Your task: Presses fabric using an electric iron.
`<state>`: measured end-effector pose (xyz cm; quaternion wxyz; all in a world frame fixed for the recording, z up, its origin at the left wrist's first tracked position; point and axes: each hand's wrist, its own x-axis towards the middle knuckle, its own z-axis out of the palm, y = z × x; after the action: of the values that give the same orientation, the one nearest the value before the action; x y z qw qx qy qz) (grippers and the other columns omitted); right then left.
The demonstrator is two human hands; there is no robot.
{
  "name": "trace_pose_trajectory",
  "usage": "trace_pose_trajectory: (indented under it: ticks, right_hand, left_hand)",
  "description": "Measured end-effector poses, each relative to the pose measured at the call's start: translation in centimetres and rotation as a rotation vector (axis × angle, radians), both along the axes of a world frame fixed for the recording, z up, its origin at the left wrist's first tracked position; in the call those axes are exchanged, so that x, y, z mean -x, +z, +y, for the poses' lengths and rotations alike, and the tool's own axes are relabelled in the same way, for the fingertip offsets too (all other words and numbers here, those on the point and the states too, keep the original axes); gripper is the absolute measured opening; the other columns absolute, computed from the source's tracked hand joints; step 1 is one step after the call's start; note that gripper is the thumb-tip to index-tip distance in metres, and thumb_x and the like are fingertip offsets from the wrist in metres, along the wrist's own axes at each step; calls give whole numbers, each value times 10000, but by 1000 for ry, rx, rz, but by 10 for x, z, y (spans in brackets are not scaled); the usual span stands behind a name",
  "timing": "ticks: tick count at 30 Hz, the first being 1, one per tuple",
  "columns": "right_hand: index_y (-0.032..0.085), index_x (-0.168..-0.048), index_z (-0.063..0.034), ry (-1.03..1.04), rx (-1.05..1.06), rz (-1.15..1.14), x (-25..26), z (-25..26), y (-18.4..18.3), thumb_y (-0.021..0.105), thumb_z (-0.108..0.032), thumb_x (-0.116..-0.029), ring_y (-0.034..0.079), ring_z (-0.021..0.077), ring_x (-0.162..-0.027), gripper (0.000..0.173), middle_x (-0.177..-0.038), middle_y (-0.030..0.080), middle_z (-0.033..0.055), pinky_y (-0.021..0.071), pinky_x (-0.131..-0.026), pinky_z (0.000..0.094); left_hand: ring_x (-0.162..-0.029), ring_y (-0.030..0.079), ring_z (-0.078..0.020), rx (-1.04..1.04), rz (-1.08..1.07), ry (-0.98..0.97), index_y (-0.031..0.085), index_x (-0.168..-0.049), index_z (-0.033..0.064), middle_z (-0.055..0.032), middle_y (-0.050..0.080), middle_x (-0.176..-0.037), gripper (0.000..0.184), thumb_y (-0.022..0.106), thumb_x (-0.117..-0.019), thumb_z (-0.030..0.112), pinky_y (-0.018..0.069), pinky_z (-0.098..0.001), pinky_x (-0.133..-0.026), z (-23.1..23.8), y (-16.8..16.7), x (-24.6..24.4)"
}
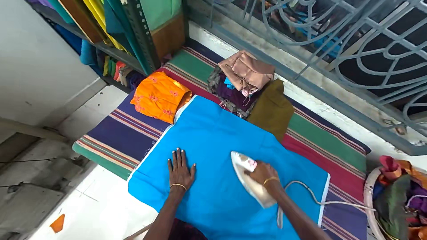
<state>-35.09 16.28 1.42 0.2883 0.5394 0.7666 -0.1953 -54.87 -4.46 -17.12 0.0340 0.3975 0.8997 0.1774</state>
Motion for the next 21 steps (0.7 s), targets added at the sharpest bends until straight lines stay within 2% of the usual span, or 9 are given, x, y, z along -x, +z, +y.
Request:
trace_pose_trajectory:
  ticks: [1, 3, 5, 9, 12, 15, 17, 19, 21]
  right_hand:
    - [675, -1220, -5, -19, -46, 63, 7, 22, -1, 748, -516, -892, 650, 449, -1126, 611, -1183, 681, 267, 510, -903, 645]
    - [693, -1160, 17, -57, -88, 49, 26, 63, -4, 763, -532, -870, 650, 438, -1138, 625, -1184, 680, 266, 510, -908, 641]
    - [691, -1133, 31, -78, -100, 47, 35, 73, -7, 783, -537, -849, 655, 433, -1123, 641, -1163, 682, 264, 514, -898, 634]
    - [672, -1198, 5, -35, -67, 104, 12, 5, -5, 789, -491, -856, 665, 461, -1061, 614, -1122, 687, 275, 531, -841, 651]
    - [577, -1398, -95, -2, 100, -76, -18, -53, -1, 678, -568, -899, 636, 390, -1203, 695, -1278, 666, 208, 505, -980, 585]
    - [531, -1462, -124, -119, 138, -119, -66, -58, 0, 672, -575, -902, 616, 387, -1246, 733, -1333, 644, 205, 486, -1012, 590]
    - [588, -1410, -104, -263, 69, -82, -104, -27, -3, 708, -556, -900, 618, 407, -1232, 692, -1312, 650, 225, 487, -1004, 606]
    - [661, -1272, -10, -373, -38, 4, -147, 16, -11, 749, -507, -901, 643, 448, -1150, 627, -1201, 679, 273, 492, -961, 638]
    - [683, -1175, 65, -443, -116, 35, -187, 58, -18, 753, -459, -918, 638, 480, -1130, 588, -1162, 675, 315, 470, -969, 658]
  left_hand:
    - [-1565, 171, -403, 4, -3, 0, 249, -1593, -49, -218, 195, -1685, 810, 275, -1012, 515, 152, -648, -1215, 0, 1, 0]
    - [-1572, 154, -388, 22, -21, 0, 244, -1592, -54, -216, 184, -1689, 808, 299, -1009, 504, 135, -638, -1223, 1, 3, 0]
    - [-1575, 145, -378, 34, -36, 3, 250, -1589, -56, -207, 181, -1692, 807, 330, -1006, 497, 124, -632, -1229, 1, 7, 1]
    - [-1568, 174, -382, 7, -36, 5, 272, -1589, -40, -194, 209, -1688, 812, 340, -993, 508, 148, -637, -1221, -1, 7, 3]
    - [-1564, 179, -399, -5, -54, 12, 264, -1594, -32, -202, 212, -1685, 833, 353, -994, 540, 143, -635, -1224, -1, 7, 4]
    - [-1558, 170, -430, -25, -64, 32, 284, -1589, -25, -220, 217, -1679, 833, 387, -986, 541, 116, -660, -1215, -3, 8, 5]
    - [-1564, 150, -425, -26, -59, 33, 290, -1594, -3, -204, 210, -1685, 814, 390, -988, 531, 92, -674, -1210, -4, 9, 4]
    - [-1560, 161, -429, -38, -44, 12, 318, -1592, 25, -187, 230, -1684, 755, 406, -1001, 487, 87, -691, -1199, -4, 14, 4]
    - [-1539, 221, -449, -70, -7, -28, 389, -1567, 55, -171, 308, -1659, 645, 425, -1025, 403, 120, -711, -1181, -5, 16, 2]
